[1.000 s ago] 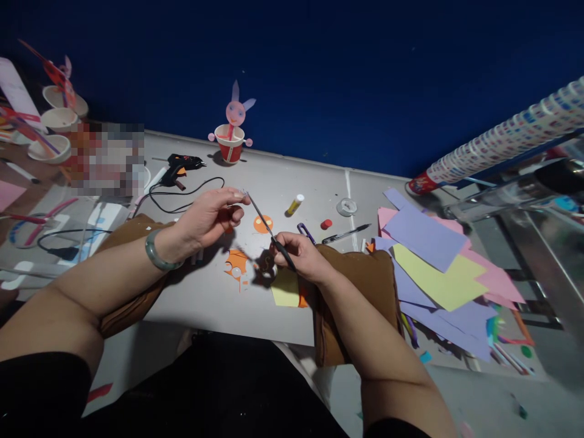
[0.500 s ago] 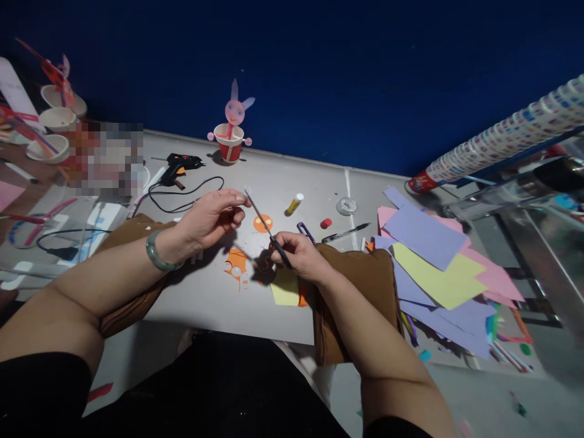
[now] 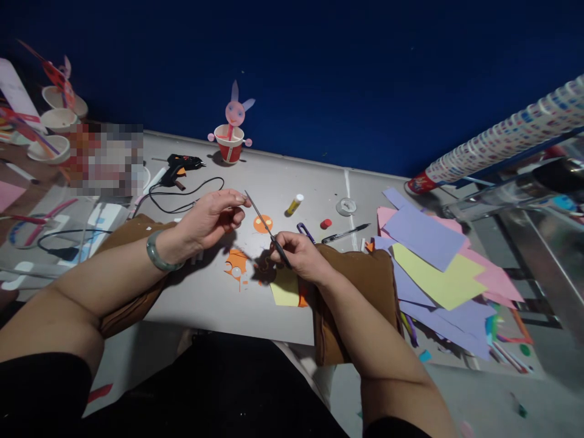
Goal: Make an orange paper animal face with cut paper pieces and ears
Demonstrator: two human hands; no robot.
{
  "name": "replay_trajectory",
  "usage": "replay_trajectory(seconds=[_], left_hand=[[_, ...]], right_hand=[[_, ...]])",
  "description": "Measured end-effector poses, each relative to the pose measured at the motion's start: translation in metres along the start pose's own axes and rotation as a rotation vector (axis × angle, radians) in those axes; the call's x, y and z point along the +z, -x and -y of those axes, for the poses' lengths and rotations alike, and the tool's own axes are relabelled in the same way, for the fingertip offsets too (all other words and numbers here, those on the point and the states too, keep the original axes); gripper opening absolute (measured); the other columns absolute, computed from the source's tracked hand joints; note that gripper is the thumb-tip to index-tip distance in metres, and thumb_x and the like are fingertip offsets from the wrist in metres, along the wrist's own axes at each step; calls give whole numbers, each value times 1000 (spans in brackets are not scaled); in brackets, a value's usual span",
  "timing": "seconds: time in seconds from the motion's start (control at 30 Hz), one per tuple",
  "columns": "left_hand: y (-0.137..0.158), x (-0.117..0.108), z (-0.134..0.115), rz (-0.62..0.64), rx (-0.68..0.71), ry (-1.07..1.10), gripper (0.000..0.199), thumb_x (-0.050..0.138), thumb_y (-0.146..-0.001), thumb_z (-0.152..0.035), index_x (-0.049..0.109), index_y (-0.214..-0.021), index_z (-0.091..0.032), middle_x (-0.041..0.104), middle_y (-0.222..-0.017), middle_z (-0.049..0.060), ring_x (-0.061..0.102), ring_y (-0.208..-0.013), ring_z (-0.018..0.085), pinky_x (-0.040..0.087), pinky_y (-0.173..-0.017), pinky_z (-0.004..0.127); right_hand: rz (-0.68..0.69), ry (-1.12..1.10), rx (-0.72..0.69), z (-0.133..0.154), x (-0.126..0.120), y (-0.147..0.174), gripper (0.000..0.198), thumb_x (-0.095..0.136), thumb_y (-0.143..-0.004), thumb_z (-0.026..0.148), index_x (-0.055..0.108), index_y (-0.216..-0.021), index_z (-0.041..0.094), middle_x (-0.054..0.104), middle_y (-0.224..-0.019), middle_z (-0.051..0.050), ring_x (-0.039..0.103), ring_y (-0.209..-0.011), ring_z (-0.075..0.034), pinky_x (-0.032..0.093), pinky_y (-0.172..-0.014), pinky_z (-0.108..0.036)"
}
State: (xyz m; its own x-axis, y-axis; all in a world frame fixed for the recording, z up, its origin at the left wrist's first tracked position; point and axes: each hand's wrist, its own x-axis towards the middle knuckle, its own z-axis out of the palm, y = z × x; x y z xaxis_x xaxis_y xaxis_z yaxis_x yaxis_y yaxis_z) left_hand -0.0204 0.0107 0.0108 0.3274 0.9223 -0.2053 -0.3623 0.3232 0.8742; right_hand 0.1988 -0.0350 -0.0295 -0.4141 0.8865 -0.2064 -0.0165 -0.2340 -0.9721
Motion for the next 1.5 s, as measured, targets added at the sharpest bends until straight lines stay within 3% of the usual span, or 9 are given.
replay_trajectory(seconds=[0.17,0.27,0.47,0.7,0.87,1.07,1.23,1.3,1.5], left_hand=[[-2,0,-1,-43,-3,-4,8,68,-78,-20,63,-74,-14,57,-62,-3,51,-51,4,36,-49,17],[-4,-2,0,-63,11,-32,9,69,-78,-20,62,-75,-15,58,-64,-3,52,-52,4,36,-48,17],[-6,-2,6,-75,17,-52,12,73,-77,-21,62,-76,-15,61,-71,-2,55,-55,4,40,-50,17],[-6,1,16,-83,-39,-119,14,72,-79,-17,62,-71,-15,57,-61,-4,52,-53,5,38,-47,17],[-5,2,25,-57,-87,-167,16,71,-81,-15,62,-68,-15,55,-56,-4,49,-50,5,37,-48,18],[-5,-2,35,-25,-122,-208,17,75,-83,-23,63,-73,-17,55,-56,-4,47,-47,4,34,-45,19],[-7,-4,39,-36,-146,-206,19,77,-83,-24,62,-74,-17,55,-56,-4,47,-44,4,31,-45,18],[-7,-3,39,-42,-165,-199,19,77,-83,-24,61,-74,-18,55,-55,-4,47,-43,4,32,-44,18],[-4,1,42,-35,-215,-204,18,73,-84,-22,59,-72,-18,55,-53,-4,46,-42,4,32,-42,17]], right_hand=[[218,108,-68,4,-8,4,53,89,-62,55,50,-61,19,56,-66,3,47,-61,-10,37,-57,-24],[386,406,-58,4,-7,6,43,84,-71,44,49,-64,19,53,-66,4,46,-62,-10,35,-59,-24],[334,1150,-182,-4,7,2,13,73,-82,26,64,-83,17,61,-83,-4,53,-75,-17,40,-72,-31],[366,1108,-305,-1,4,7,30,78,-82,46,76,-88,18,64,-116,-14,62,-103,-26,51,-89,-41],[372,1027,-342,-3,-2,5,26,62,-96,35,78,-85,17,67,-116,-15,63,-107,-26,52,-94,-44],[339,1012,-357,-8,-3,2,16,74,-88,31,76,-78,18,70,-116,-14,65,-108,-27,49,-96,-46],[388,1031,-438,-10,6,3,25,59,-98,34,77,-90,18,71,-112,-14,65,-102,-25,49,-91,-43],[310,996,-481,-13,9,2,23,61,-97,34,73,-86,18,72,-103,-12,66,-95,-23,49,-88,-41],[-323,560,-281,-14,11,-3,27,74,-85,44,60,-88,21,63,-72,1,54,-61,-13,45,-61,-28]])
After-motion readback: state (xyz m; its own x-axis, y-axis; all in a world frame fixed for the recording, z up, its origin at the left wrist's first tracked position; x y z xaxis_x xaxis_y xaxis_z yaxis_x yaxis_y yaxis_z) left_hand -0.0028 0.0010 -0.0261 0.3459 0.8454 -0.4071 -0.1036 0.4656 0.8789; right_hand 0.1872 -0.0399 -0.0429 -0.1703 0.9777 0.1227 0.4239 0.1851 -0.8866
